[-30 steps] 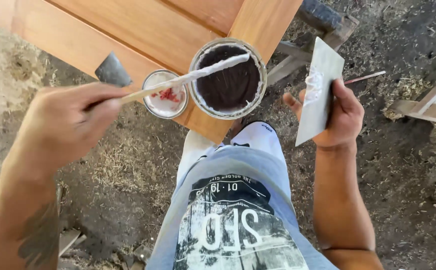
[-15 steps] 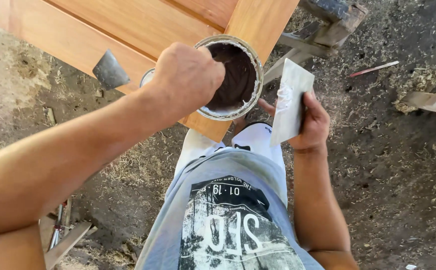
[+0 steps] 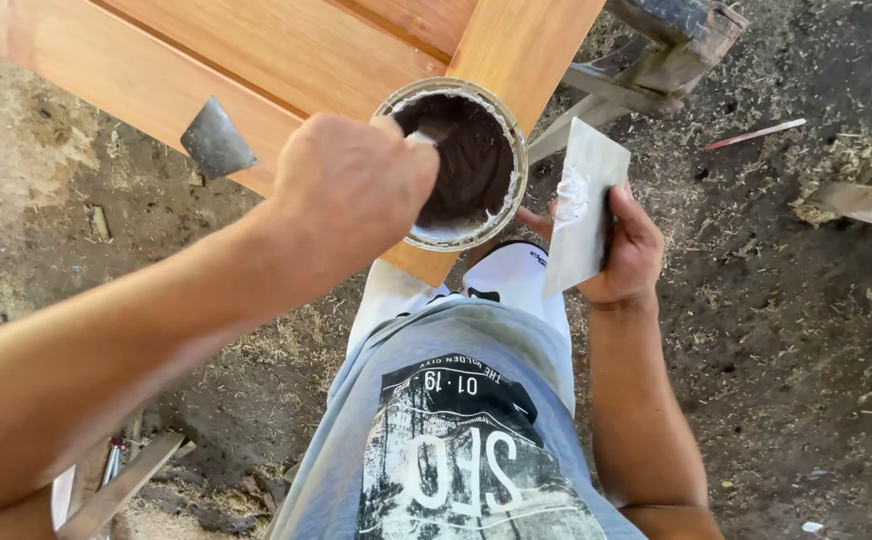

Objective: Applying and smoothing wood filler into cracks and joints on a wooden door using putty knives and spatulas.

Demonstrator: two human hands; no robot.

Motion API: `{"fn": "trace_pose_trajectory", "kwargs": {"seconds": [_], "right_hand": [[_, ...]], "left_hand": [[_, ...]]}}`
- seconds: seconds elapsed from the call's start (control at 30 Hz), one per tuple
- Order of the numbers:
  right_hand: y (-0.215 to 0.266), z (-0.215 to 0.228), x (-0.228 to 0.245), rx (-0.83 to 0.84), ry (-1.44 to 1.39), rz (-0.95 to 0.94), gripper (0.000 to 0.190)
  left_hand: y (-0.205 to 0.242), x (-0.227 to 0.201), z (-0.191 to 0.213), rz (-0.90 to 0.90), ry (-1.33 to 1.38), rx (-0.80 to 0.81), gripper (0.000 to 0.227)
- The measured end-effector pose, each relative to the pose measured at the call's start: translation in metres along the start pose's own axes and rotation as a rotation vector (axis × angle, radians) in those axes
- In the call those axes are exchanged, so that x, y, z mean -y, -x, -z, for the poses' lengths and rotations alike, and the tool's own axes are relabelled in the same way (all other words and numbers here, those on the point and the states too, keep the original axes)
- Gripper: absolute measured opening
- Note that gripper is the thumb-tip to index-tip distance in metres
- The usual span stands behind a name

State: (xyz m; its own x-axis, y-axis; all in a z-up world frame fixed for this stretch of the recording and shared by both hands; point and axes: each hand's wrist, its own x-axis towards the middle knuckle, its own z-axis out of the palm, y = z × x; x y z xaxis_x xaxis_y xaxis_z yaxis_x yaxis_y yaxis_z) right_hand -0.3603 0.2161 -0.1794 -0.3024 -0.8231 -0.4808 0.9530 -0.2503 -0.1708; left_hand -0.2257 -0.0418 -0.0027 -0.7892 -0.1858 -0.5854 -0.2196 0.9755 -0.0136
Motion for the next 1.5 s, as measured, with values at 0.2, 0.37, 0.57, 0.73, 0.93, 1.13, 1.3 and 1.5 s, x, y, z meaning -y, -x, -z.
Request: {"fn": "trace_pose_trajectory", "kwargs": {"seconds": [0.2, 0.37, 0.57, 0.73, 0.93, 1.13, 1.3, 1.5], "right_hand": [[0.000, 0.002, 0.000, 0.036, 0.002, -0.017, 0.039], [-0.004, -0.013, 0.000, -0.003, 0.036, -0.028, 0.040], [-0.005, -0.016, -0.001, 0.029, 0.051, -0.066, 0.040], [-0.007, -0.006, 0.006, 0.012, 0.077, -0.095, 0.043], [-0.008, 0.009, 0.014, 0.052, 0.174, -0.100, 0.044], [-0.010, 0.000, 0.018, 0.120, 0.157, -0.133, 0.044], [-0.014, -0.001, 0.022, 0.134, 0.174, -0.147, 0.044], [-0.016, -0.005, 0.023, 0.097, 0.180, -0.151, 0.042]], "left_hand": [[-0.009, -0.005, -0.015, -0.006, 0.007, 0.015, 0.013], [-0.007, -0.003, 0.004, -0.065, 0.094, 0.173, 0.015], [-0.008, 0.013, -0.010, 0.008, 0.241, 0.169, 0.016], [0.001, 0.032, -0.024, 0.172, 0.399, 0.130, 0.017], [0.016, 0.030, -0.049, 0.293, 0.555, 0.164, 0.022], [0.032, 0.013, -0.076, 0.368, 0.769, 0.062, 0.018], [0.041, -0.005, -0.092, 0.509, 1.026, -0.076, 0.020], [0.045, -0.020, -0.111, 0.581, 1.313, -0.275, 0.023]]}}
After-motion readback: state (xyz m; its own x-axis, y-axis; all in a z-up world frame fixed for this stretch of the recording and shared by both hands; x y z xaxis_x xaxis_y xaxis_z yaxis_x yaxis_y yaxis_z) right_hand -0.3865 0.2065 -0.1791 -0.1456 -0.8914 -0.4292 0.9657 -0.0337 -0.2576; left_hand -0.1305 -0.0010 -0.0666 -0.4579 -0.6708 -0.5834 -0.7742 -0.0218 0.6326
